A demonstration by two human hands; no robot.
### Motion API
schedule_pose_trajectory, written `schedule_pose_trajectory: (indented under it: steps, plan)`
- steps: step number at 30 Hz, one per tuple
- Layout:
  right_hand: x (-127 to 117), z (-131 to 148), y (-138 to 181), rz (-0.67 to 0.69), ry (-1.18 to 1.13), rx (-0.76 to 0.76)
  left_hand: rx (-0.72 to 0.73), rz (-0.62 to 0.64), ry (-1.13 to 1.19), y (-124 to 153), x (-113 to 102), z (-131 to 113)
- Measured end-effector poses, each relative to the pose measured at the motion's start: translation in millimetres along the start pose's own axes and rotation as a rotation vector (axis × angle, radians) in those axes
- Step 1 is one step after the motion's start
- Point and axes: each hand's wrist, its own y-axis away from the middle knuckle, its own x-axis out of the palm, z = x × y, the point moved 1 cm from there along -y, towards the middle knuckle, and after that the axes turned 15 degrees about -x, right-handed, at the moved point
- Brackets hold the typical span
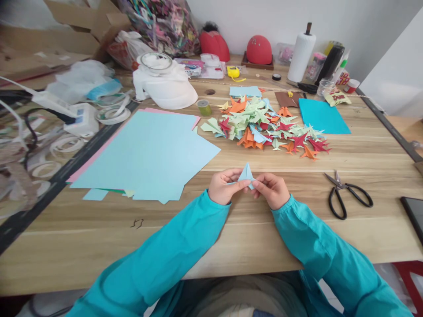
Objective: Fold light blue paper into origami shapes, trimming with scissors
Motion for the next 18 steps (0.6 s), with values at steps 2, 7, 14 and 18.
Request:
schedule_pose_trajectory:
  steps: [2, 7, 14, 18]
  plan:
    - [-0.5, -0.8, -0.3, -0.008, -0.029, 0.011, -0.018, 0.031, 0.025, -1.9, -0.6, 1.8]
    - [-2.1, -1.4, -0.5, -0.03, -0.012, -0.007, -0.025, 0.038, 0.062, -1.6, 1.2, 3.8]
    - [-0.7, 1.8, 0.1, 0.023, 0.097, -0.005, 0.02, -0.002, -0.052, 3.4, 3.7, 1.7]
    - [-0.8, 1.1, 0.7, 0.065, 0.185, -0.008, -0.036, 0.05, -0.138, 5.2, 5.0, 4.5]
